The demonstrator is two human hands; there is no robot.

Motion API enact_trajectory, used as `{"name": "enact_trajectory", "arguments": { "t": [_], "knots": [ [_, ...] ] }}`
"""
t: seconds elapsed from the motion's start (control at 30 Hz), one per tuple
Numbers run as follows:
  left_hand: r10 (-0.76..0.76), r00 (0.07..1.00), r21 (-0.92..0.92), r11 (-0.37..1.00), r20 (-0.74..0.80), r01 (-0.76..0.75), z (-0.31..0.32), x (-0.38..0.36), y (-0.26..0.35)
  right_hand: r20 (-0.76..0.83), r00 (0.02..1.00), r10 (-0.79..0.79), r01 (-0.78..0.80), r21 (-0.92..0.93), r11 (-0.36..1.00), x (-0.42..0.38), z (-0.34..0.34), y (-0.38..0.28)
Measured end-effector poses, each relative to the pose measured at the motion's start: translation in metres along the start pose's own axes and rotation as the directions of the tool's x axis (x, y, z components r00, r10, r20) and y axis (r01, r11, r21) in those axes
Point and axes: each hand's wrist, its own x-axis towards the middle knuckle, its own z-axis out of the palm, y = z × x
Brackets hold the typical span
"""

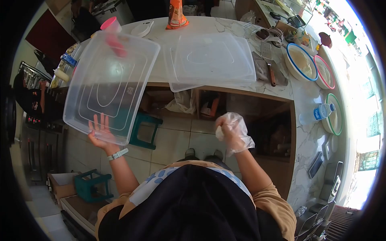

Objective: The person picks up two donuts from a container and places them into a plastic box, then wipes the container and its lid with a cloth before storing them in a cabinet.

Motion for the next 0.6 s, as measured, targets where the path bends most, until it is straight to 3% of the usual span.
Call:
{"name": "enact_trajectory", "arguments": {
  "t": [0.03,0.1,0.13,0.2,0.3,0.47,0.5,0.57,0.6],
  "knots": [
    [0.004,1.0,-0.001,1.0,-0.004,-0.004,-0.009,0.003,-0.013,-0.087,0.996,0.026,-0.013,0.138,0.99,-0.001,-0.009,0.024],
    [-0.161,0.963,-0.086,0.986,-0.215,0.146,-0.025,0.011,-0.041,-0.197,0.98,0.011,0.045,0.279,0.959,-0.003,-0.006,0.043],
    [-0.164,0.964,-0.085,0.985,-0.209,0.149,-0.025,0.011,-0.052,-0.203,0.979,0.01,0.049,0.28,0.959,-0.005,0.002,0.038],
    [-0.247,0.923,-0.06,0.969,-0.295,0.24,-0.016,0.006,-0.076,-0.191,0.975,0.112,-0.096,0.093,0.991,-0.011,0.02,0.022],
    [-0.293,0.921,-0.131,0.955,-0.257,0.268,-0.01,0.014,-0.115,-0.135,0.986,0.096,-0.107,-0.076,0.991,-0.01,0.025,0.021],
    [-0.475,0.874,-0.114,0.878,-0.097,0.465,0.014,0.039,-0.163,-0.216,0.971,0.101,-0.136,-0.15,0.979,-0.014,0.035,0.015],
    [-0.485,0.87,-0.113,0.873,-0.09,0.475,0.018,0.042,-0.17,-0.303,0.947,0.107,-0.173,-0.2,0.964,-0.018,0.039,0.011],
    [-0.519,0.855,0.038,0.854,0.005,0.518,0.028,0.043,-0.176,-0.403,0.909,0.107,-0.218,-0.24,0.946,-0.021,0.039,0.01],
    [-0.522,0.847,0.114,0.839,-0.102,0.532,0.032,0.042,-0.179,-0.425,0.901,0.091,-0.231,-0.292,0.928,-0.021,0.034,0.013]
  ]
}}
